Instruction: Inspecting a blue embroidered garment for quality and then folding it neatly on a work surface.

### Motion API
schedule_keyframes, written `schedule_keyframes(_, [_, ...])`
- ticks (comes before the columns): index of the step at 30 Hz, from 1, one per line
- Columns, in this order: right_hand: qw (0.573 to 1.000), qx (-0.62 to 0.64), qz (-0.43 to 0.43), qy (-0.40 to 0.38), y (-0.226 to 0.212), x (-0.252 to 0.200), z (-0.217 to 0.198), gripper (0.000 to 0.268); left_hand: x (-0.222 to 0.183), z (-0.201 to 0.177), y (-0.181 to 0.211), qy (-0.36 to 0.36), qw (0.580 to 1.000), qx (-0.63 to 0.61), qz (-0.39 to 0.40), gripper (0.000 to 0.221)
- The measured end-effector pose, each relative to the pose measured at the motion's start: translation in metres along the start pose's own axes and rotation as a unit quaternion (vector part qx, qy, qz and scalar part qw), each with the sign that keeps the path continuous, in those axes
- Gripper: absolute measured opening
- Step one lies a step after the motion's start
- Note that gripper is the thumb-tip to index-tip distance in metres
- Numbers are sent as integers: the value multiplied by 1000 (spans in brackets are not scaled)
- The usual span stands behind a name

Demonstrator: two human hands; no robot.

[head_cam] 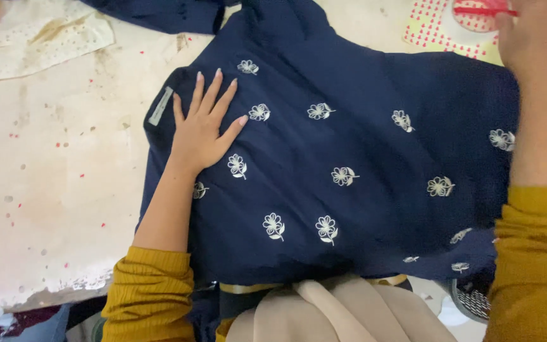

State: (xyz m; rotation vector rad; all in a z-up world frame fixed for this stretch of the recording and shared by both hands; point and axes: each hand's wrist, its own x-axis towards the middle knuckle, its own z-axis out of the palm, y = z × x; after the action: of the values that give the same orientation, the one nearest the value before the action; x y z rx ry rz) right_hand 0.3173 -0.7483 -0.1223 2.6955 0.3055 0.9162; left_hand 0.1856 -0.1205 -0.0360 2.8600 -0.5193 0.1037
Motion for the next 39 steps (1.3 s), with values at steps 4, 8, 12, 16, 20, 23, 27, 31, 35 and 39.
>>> schedule_keyframes(4, [958, 283, -38, 10, -60, -25, -117, 17, -2, -1, 0, -5, 1000, -4, 5, 65])
schedule_keyframes(8, [930, 309, -69, -187, -142, -68, -221, 60, 6, 2, -2, -7, 1000, -6, 11, 65])
schedule_keyframes(12, [939, 272, 15, -210, -125, -153, -245, 62, 11, 19, 13, 8, 998, 1, 66, 65])
schedule_keyframes(16, [916, 303, 144, -219, -63, -244, -217, 53, 11, 26, 53, -6, 984, -17, 177, 63])
schedule_keyframes(20, [943, 316, -3, -104, -153, -120, -294, 57, 18, 21, 62, 0, 980, -12, 199, 63])
schedule_keyframes(23, [912, 343, -185, -128, -237, -75, -324, 70, -2, -22, 52, -67, 970, -175, 154, 54])
schedule_keyframes(27, [899, 279, -287, -178, -273, -93, -304, 68, -87, -94, 17, 101, 963, -234, 88, 32])
schedule_keyframes(31, [903, 267, -282, -186, -273, -89, -304, 70, -181, -95, -12, 36, 971, -184, -147, 31])
schedule_keyframes(35, [906, 257, -283, -183, -273, -88, -304, 68, -202, -59, 2, 35, 948, -236, -208, 31])
schedule_keyframes(39, [900, 270, -284, -192, -271, -91, -302, 68, -198, -37, 14, 123, 944, -141, -271, 22])
